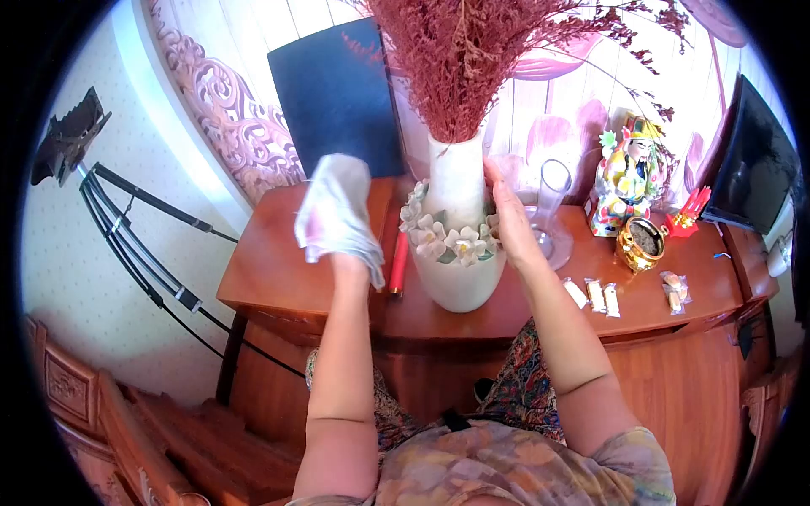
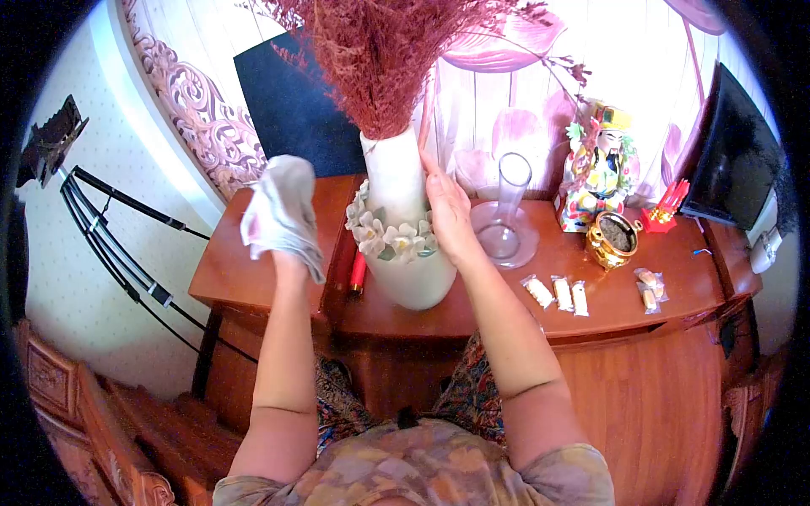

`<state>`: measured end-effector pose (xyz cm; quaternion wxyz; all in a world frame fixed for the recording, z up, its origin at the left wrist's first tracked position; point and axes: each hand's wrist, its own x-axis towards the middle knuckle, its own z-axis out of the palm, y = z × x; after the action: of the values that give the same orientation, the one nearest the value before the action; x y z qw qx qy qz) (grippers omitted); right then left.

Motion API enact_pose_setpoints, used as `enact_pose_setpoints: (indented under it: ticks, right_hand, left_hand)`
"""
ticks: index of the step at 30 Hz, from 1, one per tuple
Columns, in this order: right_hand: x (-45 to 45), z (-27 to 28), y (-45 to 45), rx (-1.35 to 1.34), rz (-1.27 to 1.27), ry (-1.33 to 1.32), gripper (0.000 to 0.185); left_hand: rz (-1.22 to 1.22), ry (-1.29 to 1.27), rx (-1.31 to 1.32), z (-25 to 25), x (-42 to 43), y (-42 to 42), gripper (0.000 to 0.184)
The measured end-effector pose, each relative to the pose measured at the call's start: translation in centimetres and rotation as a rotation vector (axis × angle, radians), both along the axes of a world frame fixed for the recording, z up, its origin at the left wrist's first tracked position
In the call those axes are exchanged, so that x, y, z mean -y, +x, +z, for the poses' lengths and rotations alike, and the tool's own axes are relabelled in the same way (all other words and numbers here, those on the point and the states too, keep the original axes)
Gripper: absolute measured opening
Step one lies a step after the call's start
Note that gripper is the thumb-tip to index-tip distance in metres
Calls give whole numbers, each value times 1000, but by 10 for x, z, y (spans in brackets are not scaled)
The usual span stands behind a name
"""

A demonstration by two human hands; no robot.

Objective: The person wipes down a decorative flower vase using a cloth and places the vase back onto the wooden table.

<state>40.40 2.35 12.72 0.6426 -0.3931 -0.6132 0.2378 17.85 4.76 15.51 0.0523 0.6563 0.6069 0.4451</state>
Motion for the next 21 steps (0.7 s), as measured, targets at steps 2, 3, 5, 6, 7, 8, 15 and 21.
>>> enact_pose_setpoints:
  ticks: [2, 3, 5, 6, 7, 8, 15, 21]
  right_hand:
    - [0, 0, -2, -54, 34, -7, 52]
    - [1, 0, -2, -106, 65, -10, 52]
    - [7, 6, -6, -188, 114, -19, 52]
    - [7, 6, -4, -176, 121, -39, 52]
    - [7, 6, -2, -167, 126, -56, 52]
    - [8, 5, -2, -170, 120, -58, 52]
    - [7, 6, 1, -147, 139, -49, 48]
    - [51, 9, 12, 75, -127, 82, 48]
  left_hand:
    - [-144, 55, 55, -2, 29, 33, 25]
    - [-216, 83, 84, -4, 36, 48, 35]
    - [-140, 178, -265, -16, 35, 72, 43]
    - [-145, 172, -264, -29, 32, 71, 43]
    - [-203, 452, -237, -42, 30, 68, 42]
    - [-235, 591, -216, -53, 26, 67, 42]
    - [-71, 759, -287, -56, 31, 69, 29]
    - [-384, 323, 221, -71, 35, 38, 59]
